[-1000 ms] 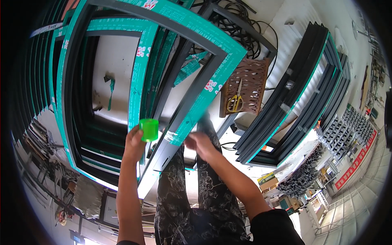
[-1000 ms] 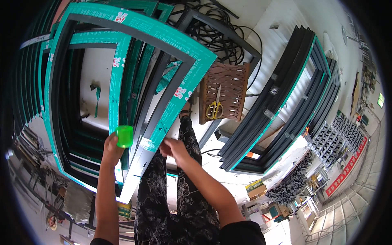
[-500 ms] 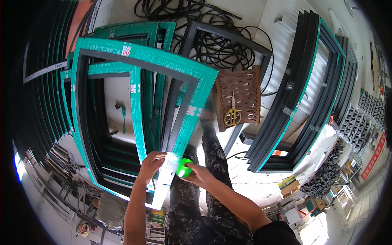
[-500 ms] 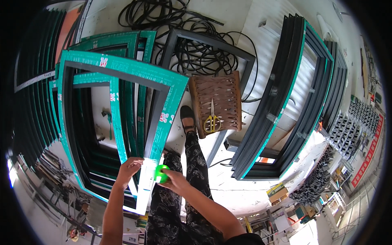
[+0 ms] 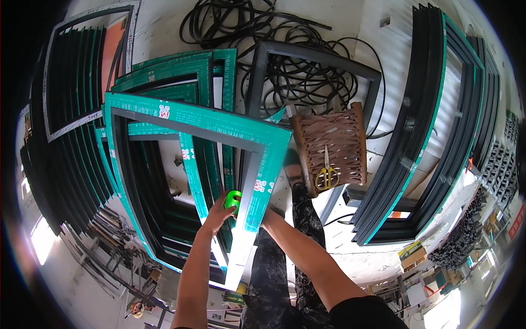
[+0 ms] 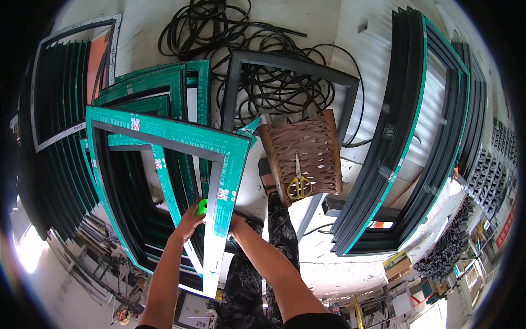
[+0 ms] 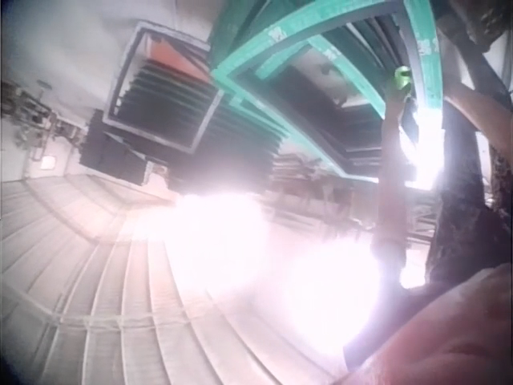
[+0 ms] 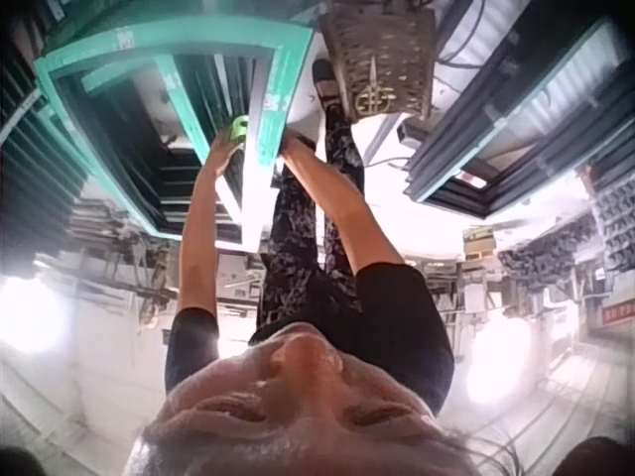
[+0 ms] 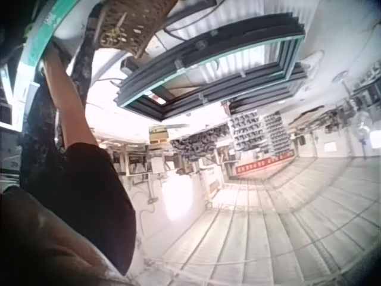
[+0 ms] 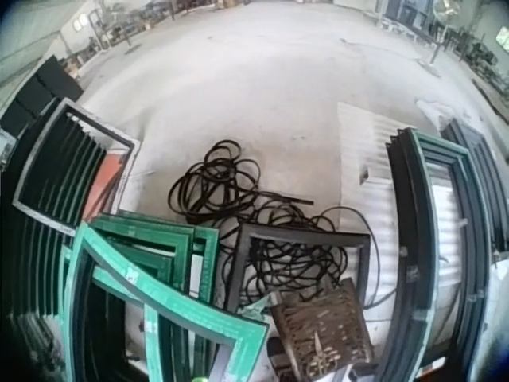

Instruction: The person assembles metal window frames by hand and with tools. The person fits rubber seals into the frame grooves, cuts the seal to length using yellow shears, and applies adhesive tape from a green dispenser to secure components. The person then stacks the assembled frames together.

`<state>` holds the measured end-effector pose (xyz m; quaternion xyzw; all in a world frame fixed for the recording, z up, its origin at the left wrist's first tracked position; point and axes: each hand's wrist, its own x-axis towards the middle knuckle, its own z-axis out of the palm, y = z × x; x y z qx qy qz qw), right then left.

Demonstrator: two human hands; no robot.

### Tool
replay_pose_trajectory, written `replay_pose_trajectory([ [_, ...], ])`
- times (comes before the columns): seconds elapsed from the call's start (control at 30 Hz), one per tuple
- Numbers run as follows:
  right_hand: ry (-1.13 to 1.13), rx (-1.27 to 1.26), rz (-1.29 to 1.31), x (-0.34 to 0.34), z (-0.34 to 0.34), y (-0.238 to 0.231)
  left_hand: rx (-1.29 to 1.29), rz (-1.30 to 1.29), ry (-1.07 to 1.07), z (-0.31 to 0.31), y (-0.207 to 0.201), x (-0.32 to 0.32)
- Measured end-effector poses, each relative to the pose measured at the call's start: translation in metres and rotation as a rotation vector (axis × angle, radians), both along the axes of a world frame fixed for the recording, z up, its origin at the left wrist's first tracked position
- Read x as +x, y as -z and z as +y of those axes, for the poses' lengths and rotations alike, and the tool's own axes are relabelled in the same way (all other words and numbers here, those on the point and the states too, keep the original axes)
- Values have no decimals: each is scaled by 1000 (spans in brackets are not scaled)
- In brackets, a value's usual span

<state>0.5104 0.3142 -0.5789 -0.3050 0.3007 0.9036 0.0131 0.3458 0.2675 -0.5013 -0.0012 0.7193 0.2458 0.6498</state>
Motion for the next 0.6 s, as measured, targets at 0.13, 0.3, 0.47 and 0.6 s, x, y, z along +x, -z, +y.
replay_pose_trajectory([
  [0.13,-251,9,23,4,-11,23,-60,111,122,33,-6,20],
  [0.3,-269,363,-390,37,-5,-9,-37,366,166,18,-30,4],
  [0.47,-596,529,-577,79,27,-122,31,178,111,-30,-119,-3],
  [0.6,-400,636,-349,47,9,-180,272,462,403,-27,-141,60],
])
